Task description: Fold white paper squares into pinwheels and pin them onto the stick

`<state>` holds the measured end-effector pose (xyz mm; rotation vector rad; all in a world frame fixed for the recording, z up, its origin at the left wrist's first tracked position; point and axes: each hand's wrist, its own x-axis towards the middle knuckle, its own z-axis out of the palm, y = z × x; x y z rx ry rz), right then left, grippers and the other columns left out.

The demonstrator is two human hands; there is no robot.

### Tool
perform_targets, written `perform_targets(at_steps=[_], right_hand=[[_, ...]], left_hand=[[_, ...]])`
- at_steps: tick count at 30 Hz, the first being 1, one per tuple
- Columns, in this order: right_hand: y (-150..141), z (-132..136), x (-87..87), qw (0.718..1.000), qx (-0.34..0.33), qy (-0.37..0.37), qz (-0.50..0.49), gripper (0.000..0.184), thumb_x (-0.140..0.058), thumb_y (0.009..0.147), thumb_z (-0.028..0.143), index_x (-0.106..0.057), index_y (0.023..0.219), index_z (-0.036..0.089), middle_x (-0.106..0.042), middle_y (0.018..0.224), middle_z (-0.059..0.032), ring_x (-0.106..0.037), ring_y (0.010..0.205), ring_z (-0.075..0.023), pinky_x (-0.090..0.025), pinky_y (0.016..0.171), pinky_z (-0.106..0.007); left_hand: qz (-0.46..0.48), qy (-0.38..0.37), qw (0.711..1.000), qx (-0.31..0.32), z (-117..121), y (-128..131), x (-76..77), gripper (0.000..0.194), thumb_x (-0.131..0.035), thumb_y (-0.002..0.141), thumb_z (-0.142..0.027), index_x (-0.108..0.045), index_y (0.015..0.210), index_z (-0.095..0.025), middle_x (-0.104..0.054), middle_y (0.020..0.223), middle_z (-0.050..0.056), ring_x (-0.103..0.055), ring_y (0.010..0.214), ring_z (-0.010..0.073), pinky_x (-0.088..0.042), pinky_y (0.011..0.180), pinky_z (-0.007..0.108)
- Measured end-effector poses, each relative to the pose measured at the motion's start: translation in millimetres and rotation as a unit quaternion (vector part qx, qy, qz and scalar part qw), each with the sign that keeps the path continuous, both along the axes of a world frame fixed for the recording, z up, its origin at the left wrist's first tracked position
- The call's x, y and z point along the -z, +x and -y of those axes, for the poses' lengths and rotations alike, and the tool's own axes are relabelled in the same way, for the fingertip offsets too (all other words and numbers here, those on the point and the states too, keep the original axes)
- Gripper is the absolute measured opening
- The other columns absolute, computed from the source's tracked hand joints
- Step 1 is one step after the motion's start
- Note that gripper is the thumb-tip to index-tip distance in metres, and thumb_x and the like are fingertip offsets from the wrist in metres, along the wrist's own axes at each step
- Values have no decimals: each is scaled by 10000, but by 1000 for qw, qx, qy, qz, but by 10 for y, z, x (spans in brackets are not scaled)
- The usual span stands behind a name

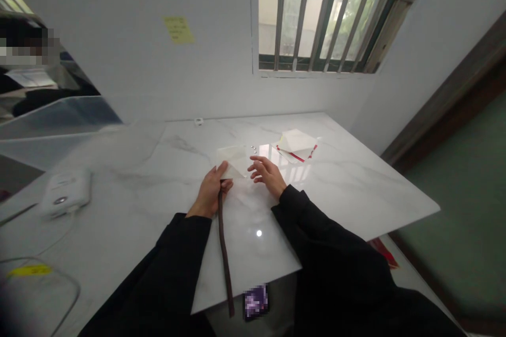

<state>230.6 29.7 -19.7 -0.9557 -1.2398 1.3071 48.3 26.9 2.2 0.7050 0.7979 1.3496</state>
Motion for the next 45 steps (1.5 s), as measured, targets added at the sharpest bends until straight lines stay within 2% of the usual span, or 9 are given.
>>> perform_targets(at_steps=[5, 9, 13, 21, 25, 30, 38, 41, 45], right_hand=[[-135, 39, -47, 998, 47, 40, -6, 717, -769, 749, 602, -525, 1336, 269, -661, 1060, -44, -644, 770, -147, -553, 600, -251], [-148, 23, -28, 996, 48, 55, 45, 663, -839, 678, 520, -571, 1220, 247, -678, 972, -27, -616, 697, -137, -525, 552, -244], [-112, -14, 20, 995, 54, 66, 46, 520, -784, 723, 572, -627, 1064, 212, -632, 831, 1, -587, 647, -122, -511, 533, -238], [-63, -98, 109, 989, 101, 51, 95, 501, -710, 754, 658, -624, 917, 193, -578, 757, 18, -581, 603, -114, -459, 455, -206], [-42, -86, 82, 989, 112, 48, 82, 551, -681, 792, 661, -623, 1095, 205, -647, 918, -25, -599, 646, -119, -478, 464, -207], [-19, -51, 56, 981, 135, 71, 122, 851, -832, 702, 567, -492, 1418, 258, -646, 1221, -96, -661, 834, -171, -579, 658, -283], [-76, 84, -7, 971, 134, 118, 157, 1233, -893, 650, 453, -169, 1633, 283, -494, 1442, -176, -638, 976, -224, -600, 716, -328], [-83, 94, -15, 966, 141, 131, 174, 1181, -843, 692, 381, -145, 1641, 297, -449, 1496, -176, -623, 947, -212, -591, 675, -313], [-45, 31, 19, 952, 205, 139, 182, 897, -654, 809, 284, -236, 1603, 277, -517, 1440, -153, -620, 891, -190, -570, 648, -301]], left_hand=[[-69, 25, 997, 39, 52, 49, -17, 455, -956, 603, -294, -636, 891, -149, -531, 645, -69, -348, 432, 8, -273, 404, 135], [-99, 41, 993, 54, 69, 63, 4, 458, -957, 591, -279, -646, 898, -141, -524, 620, -70, -354, 436, 21, -257, 404, 145], [-68, 24, 996, 46, 51, 71, 25, 425, -926, 656, -343, -644, 910, -151, -478, 594, -82, -322, 406, 18, -236, 386, 137], [-66, -35, 997, 20, 51, 86, 36, 356, -804, 810, -462, -595, 831, -173, -417, 501, -79, -345, 361, 49, -241, 368, 153], [-87, -9, 995, 46, 71, 101, 10, 270, -833, 751, -294, -619, 854, -167, -450, 533, -79, -333, 376, 36, -228, 381, 145], [-139, 17, 989, 56, 91, 107, 8, 226, -784, 666, -127, -604, 795, -170, -445, 516, -80, -333, 390, 46, -207, 387, 161], [-149, 8, 987, 52, 91, 129, -12, 139, -713, 758, -159, -581, 741, -199, -347, 451, -97, -248, 351, 54, -144, 374, 167], [-142, -5, 989, 49, 83, 123, -1, 157, -710, 809, -244, -573, 741, -212, -341, 438, -92, -244, 342, 67, -139, 365, 175], [-148, 2, 988, 50, 74, 111, 41, 145, -673, 775, -218, -535, 732, -217, -321, 433, -100, -241, 340, 67, -134, 365, 176]])
